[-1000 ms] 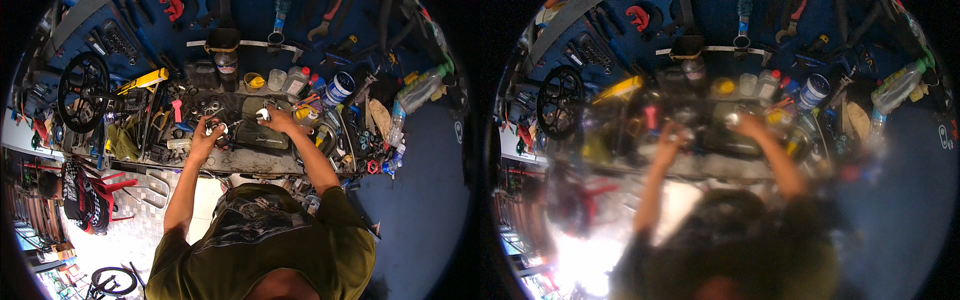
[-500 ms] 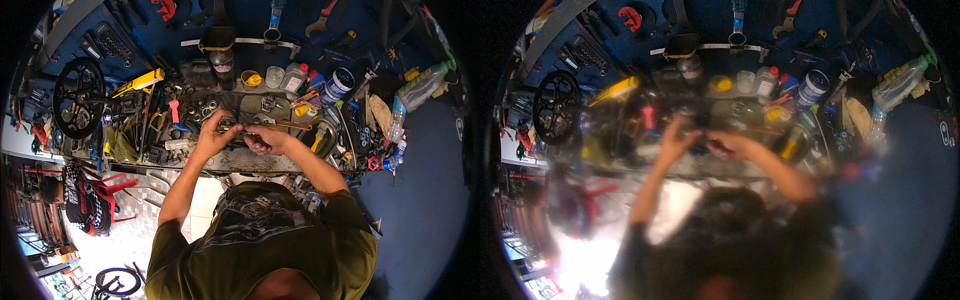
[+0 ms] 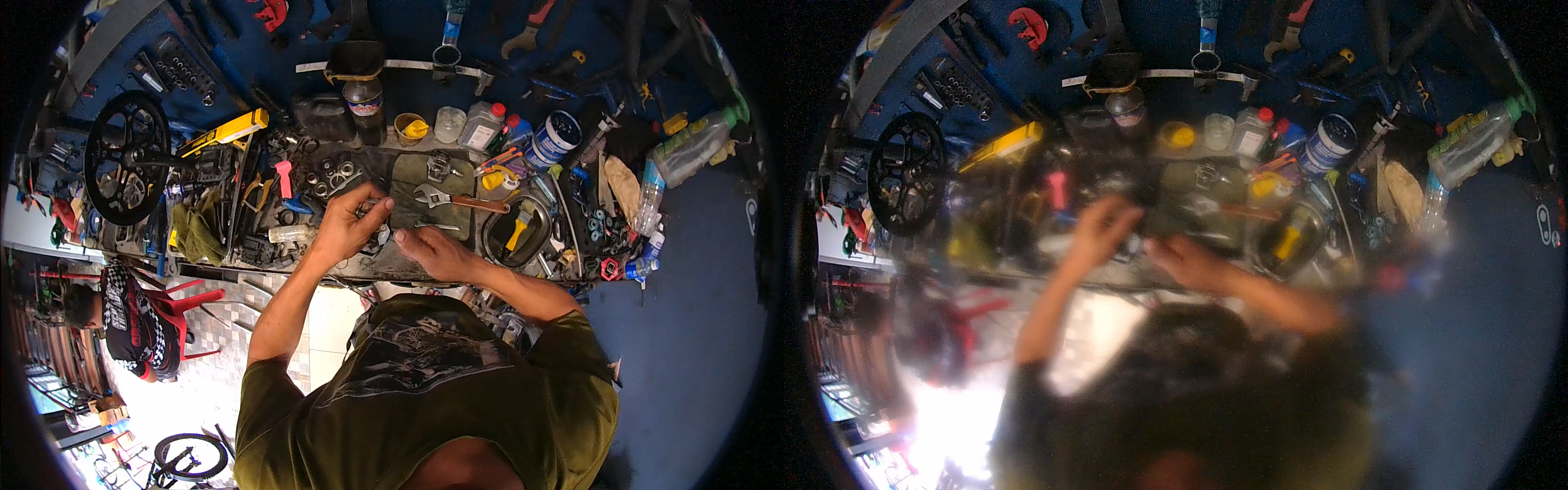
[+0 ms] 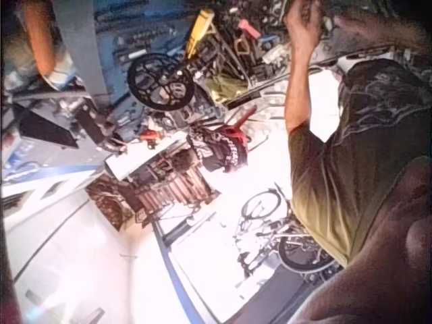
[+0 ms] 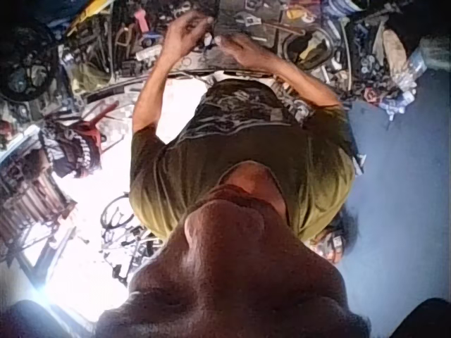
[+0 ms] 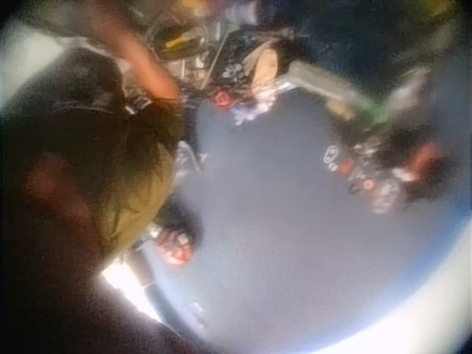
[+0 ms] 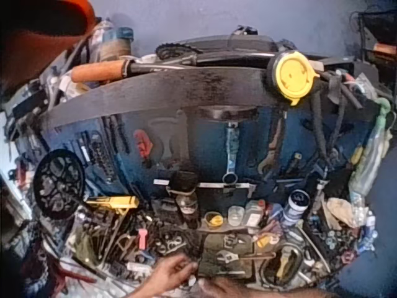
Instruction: The person assembles small mechanical parts on a cluttered workbench. They repeatedly pick up, align, and fit cylindrical and ring-shaped components together, occasionally using a small tool to adjust or tighten the assembly.
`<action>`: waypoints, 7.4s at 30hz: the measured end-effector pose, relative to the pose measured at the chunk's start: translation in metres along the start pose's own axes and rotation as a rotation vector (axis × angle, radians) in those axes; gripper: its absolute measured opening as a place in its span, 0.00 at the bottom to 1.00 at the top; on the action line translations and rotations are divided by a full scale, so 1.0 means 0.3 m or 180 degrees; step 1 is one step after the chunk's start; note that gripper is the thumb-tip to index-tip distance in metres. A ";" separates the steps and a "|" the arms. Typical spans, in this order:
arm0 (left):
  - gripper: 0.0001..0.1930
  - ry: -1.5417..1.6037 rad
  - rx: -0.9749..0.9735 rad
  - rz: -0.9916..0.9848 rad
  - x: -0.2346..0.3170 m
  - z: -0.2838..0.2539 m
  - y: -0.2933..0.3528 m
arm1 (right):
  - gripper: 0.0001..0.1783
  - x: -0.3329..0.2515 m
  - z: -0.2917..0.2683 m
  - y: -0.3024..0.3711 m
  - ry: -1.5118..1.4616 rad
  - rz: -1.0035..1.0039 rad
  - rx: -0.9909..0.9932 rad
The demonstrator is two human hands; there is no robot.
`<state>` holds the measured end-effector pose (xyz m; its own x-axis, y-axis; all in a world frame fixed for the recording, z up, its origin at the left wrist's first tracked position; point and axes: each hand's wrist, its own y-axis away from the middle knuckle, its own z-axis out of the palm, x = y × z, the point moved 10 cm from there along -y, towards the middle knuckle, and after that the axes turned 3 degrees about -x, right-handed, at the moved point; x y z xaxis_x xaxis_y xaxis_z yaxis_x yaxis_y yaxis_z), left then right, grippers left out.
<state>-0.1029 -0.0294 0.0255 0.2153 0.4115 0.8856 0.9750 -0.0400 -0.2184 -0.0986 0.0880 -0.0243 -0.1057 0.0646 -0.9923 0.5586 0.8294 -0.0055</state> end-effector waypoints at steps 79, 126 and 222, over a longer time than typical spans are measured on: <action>0.28 -0.0789 0.0593 -0.0598 -0.291 0.070 -0.033 | 0.31 0.177 -0.156 0.133 0.2585 -0.0001 0.1941; 0.13 0.2415 0.0037 -0.1404 -0.371 0.110 0.051 | 0.26 0.358 -0.143 -0.061 -0.1019 0.1265 0.0717; 0.12 -0.0546 0.0434 0.0148 -0.194 0.172 -0.061 | 0.13 0.022 -0.257 -0.066 0.1119 -0.0477 0.1297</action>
<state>-0.1360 -0.0056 -0.0433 0.2360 0.5615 0.7931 0.9454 0.0560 -0.3209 -0.1737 0.1147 -0.0212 -0.4376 0.2015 -0.8763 0.7818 0.5667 -0.2600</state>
